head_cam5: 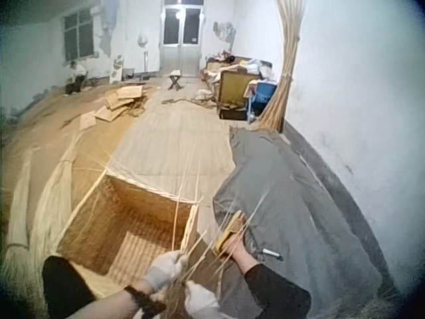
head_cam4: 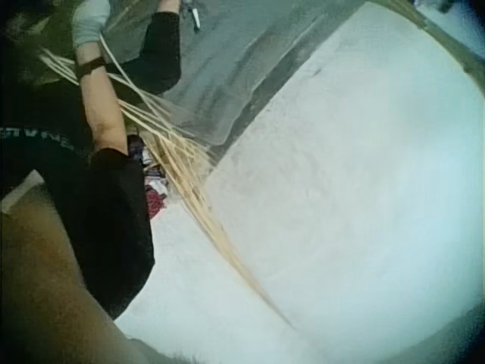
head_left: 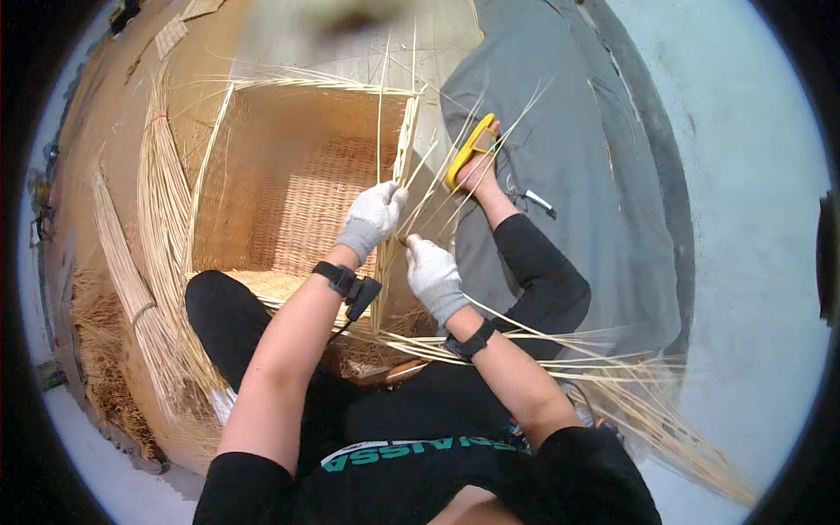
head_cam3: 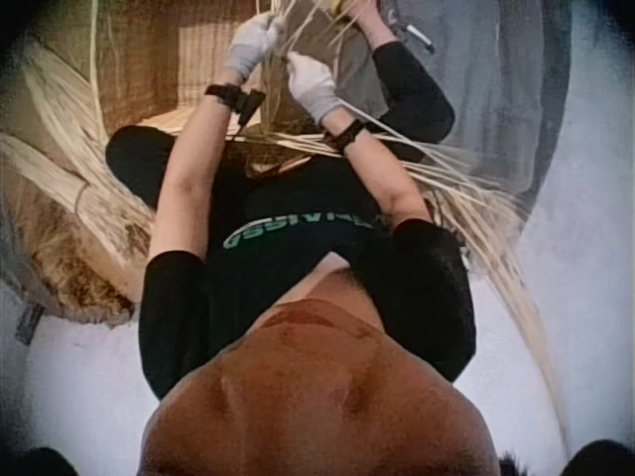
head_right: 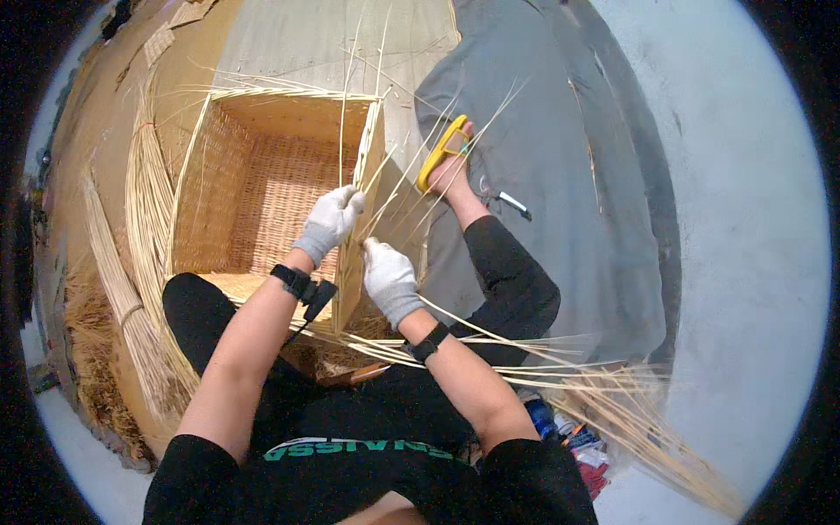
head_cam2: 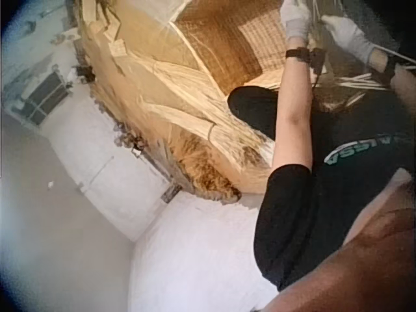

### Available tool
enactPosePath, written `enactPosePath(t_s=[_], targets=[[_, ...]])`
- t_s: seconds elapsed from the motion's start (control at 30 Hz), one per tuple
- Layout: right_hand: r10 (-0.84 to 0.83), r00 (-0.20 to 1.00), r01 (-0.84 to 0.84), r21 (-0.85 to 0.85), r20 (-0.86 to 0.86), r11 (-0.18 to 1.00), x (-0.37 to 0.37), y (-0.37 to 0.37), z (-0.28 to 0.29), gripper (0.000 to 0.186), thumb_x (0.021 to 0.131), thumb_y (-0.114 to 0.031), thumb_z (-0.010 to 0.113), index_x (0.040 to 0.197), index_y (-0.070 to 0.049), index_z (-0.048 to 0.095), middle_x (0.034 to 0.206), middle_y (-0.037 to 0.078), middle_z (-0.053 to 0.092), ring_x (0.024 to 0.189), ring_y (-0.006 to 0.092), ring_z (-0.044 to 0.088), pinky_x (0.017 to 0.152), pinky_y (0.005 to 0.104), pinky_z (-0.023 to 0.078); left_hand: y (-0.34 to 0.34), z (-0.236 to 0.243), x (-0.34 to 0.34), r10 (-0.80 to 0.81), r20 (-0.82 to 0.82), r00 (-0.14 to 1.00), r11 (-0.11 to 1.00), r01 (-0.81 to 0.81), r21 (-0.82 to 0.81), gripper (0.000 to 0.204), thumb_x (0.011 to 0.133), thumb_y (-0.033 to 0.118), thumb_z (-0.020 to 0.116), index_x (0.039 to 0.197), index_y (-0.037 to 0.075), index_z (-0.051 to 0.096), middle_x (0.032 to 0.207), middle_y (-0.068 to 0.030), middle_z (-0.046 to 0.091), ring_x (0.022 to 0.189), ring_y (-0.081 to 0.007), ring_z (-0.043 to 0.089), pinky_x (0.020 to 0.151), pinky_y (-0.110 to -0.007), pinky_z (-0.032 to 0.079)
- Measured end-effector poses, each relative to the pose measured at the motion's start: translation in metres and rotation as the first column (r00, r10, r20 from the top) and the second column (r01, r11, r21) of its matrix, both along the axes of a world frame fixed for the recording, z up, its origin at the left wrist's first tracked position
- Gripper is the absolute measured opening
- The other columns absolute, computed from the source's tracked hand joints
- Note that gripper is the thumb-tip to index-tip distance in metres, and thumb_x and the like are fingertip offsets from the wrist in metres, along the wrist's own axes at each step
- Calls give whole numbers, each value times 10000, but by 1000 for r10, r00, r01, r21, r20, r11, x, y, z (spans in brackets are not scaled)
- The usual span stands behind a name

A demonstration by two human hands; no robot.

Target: Weave the top edge of a square wicker basket using long flexible rods.

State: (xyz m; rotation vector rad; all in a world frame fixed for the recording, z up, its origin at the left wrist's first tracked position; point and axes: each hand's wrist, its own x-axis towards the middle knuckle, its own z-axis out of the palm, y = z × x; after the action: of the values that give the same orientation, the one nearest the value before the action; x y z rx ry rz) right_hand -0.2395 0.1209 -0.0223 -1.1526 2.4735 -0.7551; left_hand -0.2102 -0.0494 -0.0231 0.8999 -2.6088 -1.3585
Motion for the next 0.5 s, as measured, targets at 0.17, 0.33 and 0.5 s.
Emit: enactPosePath(t_s=[0.17, 0.33, 0.5], targets=[[346, 929, -328, 143, -131, 934, -61, 9, 39, 123, 885, -186, 576, 975, -173, 659, 864, 114, 694, 845, 310, 689, 734, 436, 534, -1, 16, 6, -73, -15, 997, 994, 72, -81, 342, 949, 318, 567, 1124, 31, 630, 1042, -240, 682, 991, -414, 643, 869, -459, 510], [720, 683, -645, 362, -121, 673, -94, 21, -8, 178, 789, -193, 669, 954, -223, 730, 910, 60, 718, 876, 274, 705, 772, 423, 544, 20, 35, -1, -202, 74, 977, 946, 214, -242, 247, 908, 235, 587, 1078, 56, 589, 983, -232, 682, 923, -419, 653, 810, -486, 525], [302, 951, -276, 259, -68, 926, -89, 8, 5, 251, 879, -289, 640, 1095, -161, 664, 944, 129, 690, 898, 327, 678, 783, 434, 537, 31, 41, 7, -192, 127, 973, 881, 228, -415, 219, 900, 158, 526, 1110, 105, 562, 977, -201, 672, 876, -404, 670, 763, -512, 526]])
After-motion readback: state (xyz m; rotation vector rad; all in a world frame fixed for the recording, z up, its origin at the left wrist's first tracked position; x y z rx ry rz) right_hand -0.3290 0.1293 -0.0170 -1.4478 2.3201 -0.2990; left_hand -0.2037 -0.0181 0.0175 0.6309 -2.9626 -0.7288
